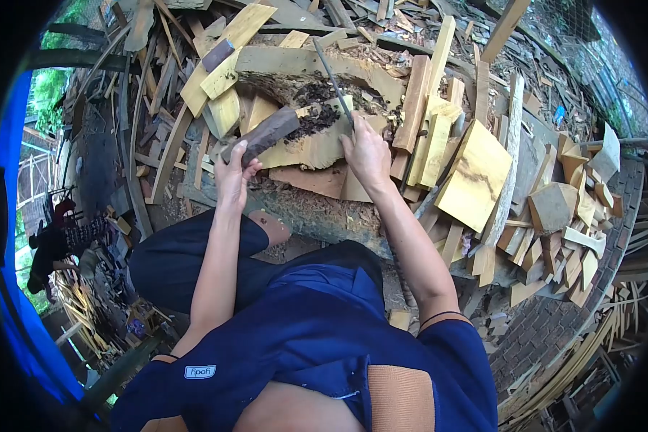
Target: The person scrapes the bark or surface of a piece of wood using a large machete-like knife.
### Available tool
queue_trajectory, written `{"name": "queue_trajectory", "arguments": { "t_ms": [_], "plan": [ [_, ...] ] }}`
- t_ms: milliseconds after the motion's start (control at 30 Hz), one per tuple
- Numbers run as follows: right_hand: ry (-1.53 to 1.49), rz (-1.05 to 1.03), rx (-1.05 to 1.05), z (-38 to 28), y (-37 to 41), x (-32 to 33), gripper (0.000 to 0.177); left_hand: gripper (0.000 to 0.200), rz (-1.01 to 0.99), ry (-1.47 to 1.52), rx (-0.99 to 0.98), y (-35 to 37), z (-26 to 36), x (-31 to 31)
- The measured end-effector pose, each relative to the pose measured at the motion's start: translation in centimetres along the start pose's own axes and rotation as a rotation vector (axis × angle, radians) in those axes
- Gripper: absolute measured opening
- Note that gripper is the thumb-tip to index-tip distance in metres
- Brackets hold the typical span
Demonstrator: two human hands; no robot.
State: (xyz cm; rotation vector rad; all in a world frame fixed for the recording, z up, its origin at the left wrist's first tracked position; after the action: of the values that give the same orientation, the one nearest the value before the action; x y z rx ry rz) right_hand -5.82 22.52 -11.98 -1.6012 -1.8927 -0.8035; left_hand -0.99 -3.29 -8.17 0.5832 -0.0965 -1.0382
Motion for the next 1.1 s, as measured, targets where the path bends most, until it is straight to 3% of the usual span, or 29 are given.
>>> {"name": "queue_trajectory", "arguments": {
  "t_ms": [100,133,200,233,333,433,467,567,700,767,833,967,1100],
  "plan": [
    [-0.054,0.073,0.059,0.3,0.0,-0.3,0.041,0.039,-0.153,-0.509,-0.271,0.6,3.2,-1.7],
    [-0.065,0.139,0.121,-0.3,0.1,0.1,0.038,0.039,-0.151,-0.516,-0.272,1.1,3.9,-2.2],
    [-0.099,0.061,0.029,-0.5,0.7,0.6,0.033,0.041,-0.236,-0.778,-0.326,1.8,4.8,-3.2],
    [-0.102,0.123,0.087,-0.4,0.9,0.8,0.031,0.042,-0.266,-0.929,-0.518,0.8,4.3,-2.7],
    [-0.094,0.197,0.214,-1.1,1.7,2.3,0.026,0.04,-0.256,-1.071,-0.53,0.3,4.7,-3.2],
    [0.072,-0.218,0.073,-1.7,2.5,2.2,0.019,0.045,-0.269,-1.156,-0.616,0.8,5.4,-4.7],
    [0.113,-0.162,0.152,-1.4,3.3,1.1,0.017,0.048,-0.258,-1.242,-0.692,1.3,5.7,-5.6],
    [0.13,-0.139,0.267,-2.3,4.3,0.0,0.012,0.044,-0.241,-1.268,-0.651,2.2,6.0,-7.9],
    [-0.008,-0.121,0.205,-6.2,4.1,2.9,0.014,0.044,-0.228,-1.3,-0.648,2.0,5.7,-8.1],
    [-0.119,0.019,0.303,-8.0,4.1,4.6,0.015,0.047,-0.228,-1.297,-0.673,1.9,5.7,-8.0],
    [-0.083,-0.055,0.236,-8.2,4.3,4.4,0.014,0.047,-0.229,-1.311,-0.665,1.9,5.8,-8.2],
    [0.088,-0.215,0.058,-1.1,3.9,-2.0,0.012,0.048,-0.236,-1.265,-0.636,1.3,5.4,-7.5],
    [0.031,-0.104,0.219,-2.7,4.5,0.6,0.015,0.048,-0.27,-1.287,-0.724,1.0,5.2,-7.1]
  ]
}}
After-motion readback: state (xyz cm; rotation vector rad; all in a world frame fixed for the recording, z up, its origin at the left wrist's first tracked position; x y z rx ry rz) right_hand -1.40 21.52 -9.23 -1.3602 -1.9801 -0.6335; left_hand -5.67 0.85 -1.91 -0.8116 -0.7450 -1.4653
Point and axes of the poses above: each hand's wrist, its own y-axis away from the middle knuckle, its own x-axis out of the back of the hand, z = x × y, the point moved 2 cm from there along -y, towards the middle knuckle, and after that the axes turned 5 degrees about -z, right-handed, at the moved point
